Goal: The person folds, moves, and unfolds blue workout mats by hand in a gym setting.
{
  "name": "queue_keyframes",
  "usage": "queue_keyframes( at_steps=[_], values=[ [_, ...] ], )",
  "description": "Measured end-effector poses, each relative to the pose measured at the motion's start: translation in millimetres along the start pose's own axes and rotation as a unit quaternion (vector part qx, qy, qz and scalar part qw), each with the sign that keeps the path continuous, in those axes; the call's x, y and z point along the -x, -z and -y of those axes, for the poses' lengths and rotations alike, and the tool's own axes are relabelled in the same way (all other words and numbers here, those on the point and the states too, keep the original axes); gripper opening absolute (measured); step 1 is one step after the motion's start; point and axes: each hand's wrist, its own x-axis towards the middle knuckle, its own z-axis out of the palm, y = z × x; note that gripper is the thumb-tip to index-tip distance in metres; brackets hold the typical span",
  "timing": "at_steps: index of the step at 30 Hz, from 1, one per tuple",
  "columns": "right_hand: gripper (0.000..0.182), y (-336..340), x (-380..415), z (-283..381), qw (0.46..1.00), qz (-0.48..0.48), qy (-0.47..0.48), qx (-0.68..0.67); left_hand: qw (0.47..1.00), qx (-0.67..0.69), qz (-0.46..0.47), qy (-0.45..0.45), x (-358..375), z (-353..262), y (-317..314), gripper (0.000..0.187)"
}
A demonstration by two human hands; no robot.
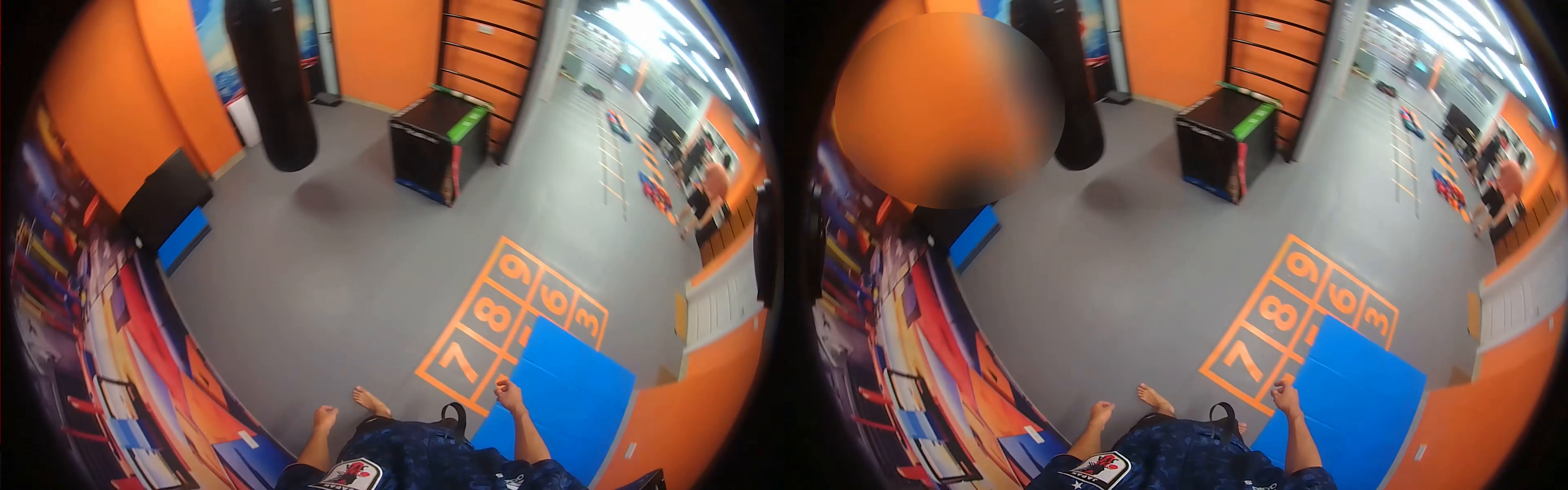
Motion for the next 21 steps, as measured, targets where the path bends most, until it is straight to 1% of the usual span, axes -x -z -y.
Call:
queue_keyframes(
  at_steps=[2,4,7,9,12,13,16,17,19,21],
  values=[
    [0.033,-29,-19,49,0.999,0.032,0.031,0.012,0.998,0.032,-0.014,0.052,-7,34,27,0.038],
    [0.033,-57,-41,97,0.996,0.056,0.067,0.028,0.994,0.055,-0.033,0.086,-24,56,53,0.037],
    [0.034,-97,-57,163,0.987,0.095,0.115,0.054,0.983,0.141,-0.06,0.102,-42,78,87,0.037],
    [0.035,-120,-64,211,0.98,0.124,0.146,0.058,0.976,0.18,-0.07,0.098,-50,89,104,0.037],
    [0.037,-151,-77,262,0.958,0.132,0.235,0.092,0.952,0.279,-0.089,0.092,-58,86,124,0.036],
    [0.034,-162,-80,279,0.964,0.153,0.202,0.082,0.939,0.317,-0.099,0.091,-59,84,132,0.035],
    [0.032,-194,-94,332,0.938,0.177,0.264,0.141,0.921,0.368,-0.118,0.053,-69,65,168,0.037],
    [0.031,-204,-101,351,0.925,0.179,0.308,0.132,0.912,0.385,-0.129,0.05,-80,64,180,0.038],
    [0.031,-232,-117,393,0.918,0.198,0.322,0.119,0.903,0.4,-0.157,0.029,-98,56,211,0.04],
    [0.032,-259,-132,443,0.909,0.213,0.338,0.12,0.893,0.408,-0.186,0.039,-111,40,251,0.039]
  ],
)
